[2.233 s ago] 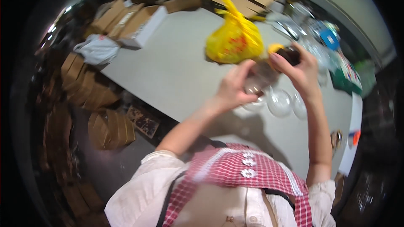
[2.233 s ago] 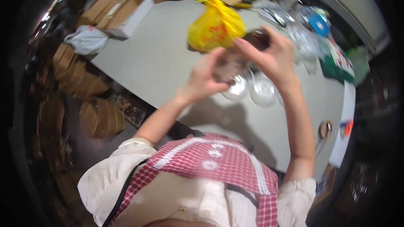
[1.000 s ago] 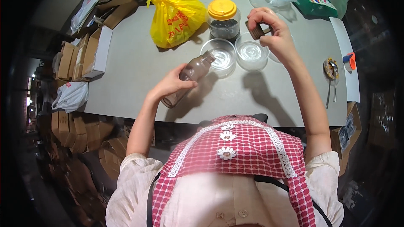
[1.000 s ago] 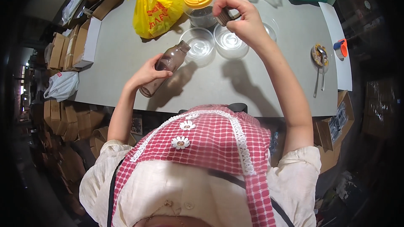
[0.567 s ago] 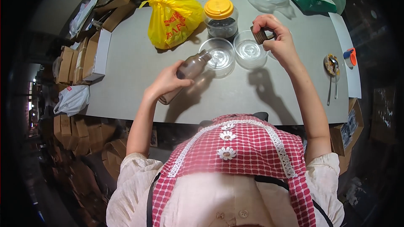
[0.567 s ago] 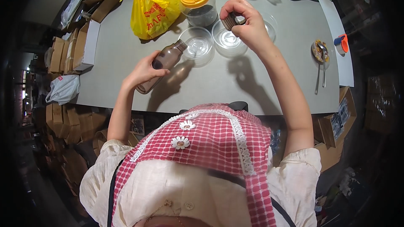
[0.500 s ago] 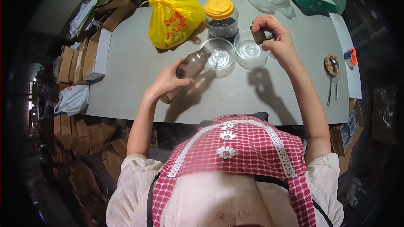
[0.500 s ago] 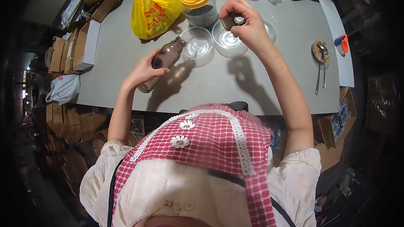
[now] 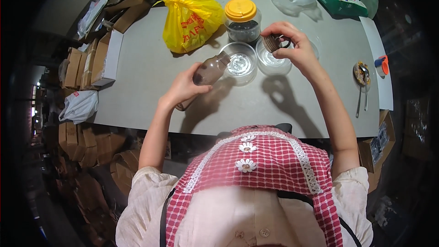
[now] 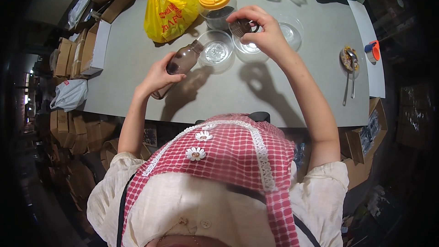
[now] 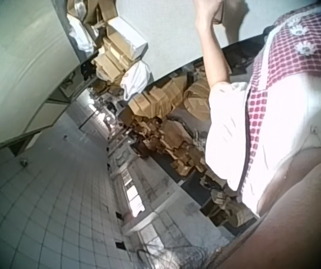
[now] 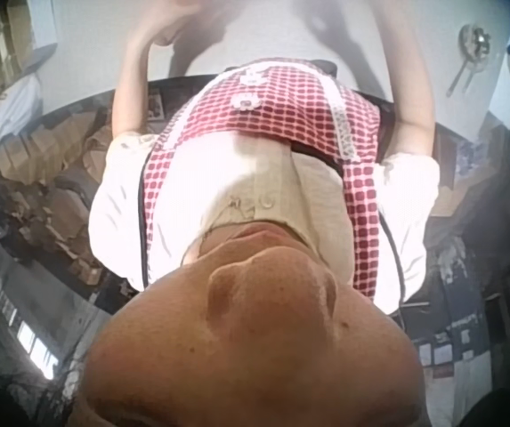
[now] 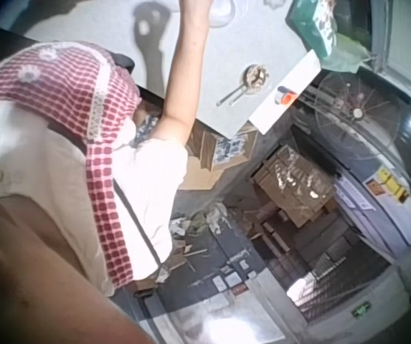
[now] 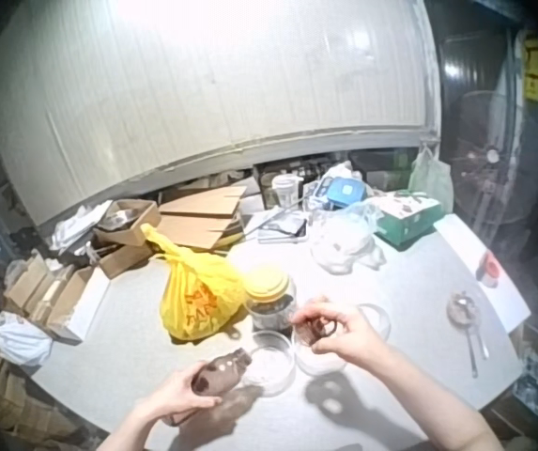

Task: The person unpacks plastic containers and jars on a table, separates and arranges the bowls, and carries them across the room to place them on a counter next to food ingredients.

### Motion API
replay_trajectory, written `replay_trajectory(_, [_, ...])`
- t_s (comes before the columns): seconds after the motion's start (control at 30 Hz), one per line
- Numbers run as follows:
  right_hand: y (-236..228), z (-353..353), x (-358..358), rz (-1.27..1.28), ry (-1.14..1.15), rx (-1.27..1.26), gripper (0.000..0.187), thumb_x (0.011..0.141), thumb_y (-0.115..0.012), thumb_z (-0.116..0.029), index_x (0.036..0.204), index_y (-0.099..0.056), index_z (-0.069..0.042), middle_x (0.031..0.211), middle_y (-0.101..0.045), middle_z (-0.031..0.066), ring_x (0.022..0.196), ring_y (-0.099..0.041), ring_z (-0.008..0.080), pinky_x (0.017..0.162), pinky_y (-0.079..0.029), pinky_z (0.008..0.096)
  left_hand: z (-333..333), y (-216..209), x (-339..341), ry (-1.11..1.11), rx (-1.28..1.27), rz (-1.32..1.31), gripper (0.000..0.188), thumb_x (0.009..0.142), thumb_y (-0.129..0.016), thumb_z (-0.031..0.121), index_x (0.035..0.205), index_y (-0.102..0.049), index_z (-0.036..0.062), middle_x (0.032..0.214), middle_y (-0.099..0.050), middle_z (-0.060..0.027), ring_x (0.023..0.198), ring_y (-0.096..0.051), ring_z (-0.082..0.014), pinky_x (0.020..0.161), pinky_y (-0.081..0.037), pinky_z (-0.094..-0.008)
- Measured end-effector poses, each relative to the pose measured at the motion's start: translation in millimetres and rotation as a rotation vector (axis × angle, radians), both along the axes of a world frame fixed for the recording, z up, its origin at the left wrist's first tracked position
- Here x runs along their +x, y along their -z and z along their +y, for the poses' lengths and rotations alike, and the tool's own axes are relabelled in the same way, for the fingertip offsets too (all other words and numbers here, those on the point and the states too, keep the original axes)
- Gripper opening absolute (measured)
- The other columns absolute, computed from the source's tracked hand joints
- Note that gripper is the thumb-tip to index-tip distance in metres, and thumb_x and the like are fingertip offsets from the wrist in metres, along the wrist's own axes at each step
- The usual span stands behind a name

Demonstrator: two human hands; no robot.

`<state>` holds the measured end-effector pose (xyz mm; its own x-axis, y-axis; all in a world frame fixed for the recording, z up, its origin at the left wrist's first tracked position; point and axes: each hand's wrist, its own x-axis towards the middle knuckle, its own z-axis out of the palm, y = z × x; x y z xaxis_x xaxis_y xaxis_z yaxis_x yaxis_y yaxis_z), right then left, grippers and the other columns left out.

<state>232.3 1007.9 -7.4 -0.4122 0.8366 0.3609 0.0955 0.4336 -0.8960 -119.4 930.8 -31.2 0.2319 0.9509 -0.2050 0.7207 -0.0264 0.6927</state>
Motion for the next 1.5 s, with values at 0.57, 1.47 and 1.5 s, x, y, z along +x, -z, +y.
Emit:
replay_trajectory(0.57, [-2, -5, -3, -0.006, 0.023, -0.048, 0.052, 0.066, -0.067, 0.002, 0.117, -0.072, -0.012, 0.113, -0.065, 0.0014, 0.098, -0.061, 0.014, 0.087, -0.049, 0.0281, 1, -9, 3, 0.002, 0.003, 0.11, 0.079, 0.07, -0.084, 0.035, 0.137, -0.052, 0.0069, 0.109, -0.068, -0.0205, 0.101, -0.067, -0.0328, 0.09, -0.052, -0.0394])
replay_trajectory(1.47, [-137, 36, -31, -0.831, 0.08, -0.07, 0.068, 0.092, -0.058, -0.067, 0.099, -0.076, -0.002, 0.086, -0.072, 0.0143, 0.082, -0.068, 0.0188, 0.078, -0.054, 0.0333, 27, -35, 60, 0.14, 0.206, -0.41, 0.078, 0.071, -0.088, 0.025, 0.137, -0.053, 0.003, 0.124, -0.063, -0.0102, 0.115, -0.059, -0.019, 0.104, -0.045, -0.0349])
replay_trajectory(1.5, [-129, 44, -23, -0.61, -0.101, 0.14, 0.056, 0.091, -0.065, -0.057, 0.108, -0.075, -0.004, 0.098, -0.072, 0.0118, 0.091, -0.066, 0.0182, 0.085, -0.051, 0.0339, 31, -38, 59, 0.134, 0.224, -0.413, 0.078, 0.07, -0.088, 0.025, 0.136, -0.053, 0.0031, 0.124, -0.063, -0.0099, 0.116, -0.059, -0.0192, 0.104, -0.045, -0.035])
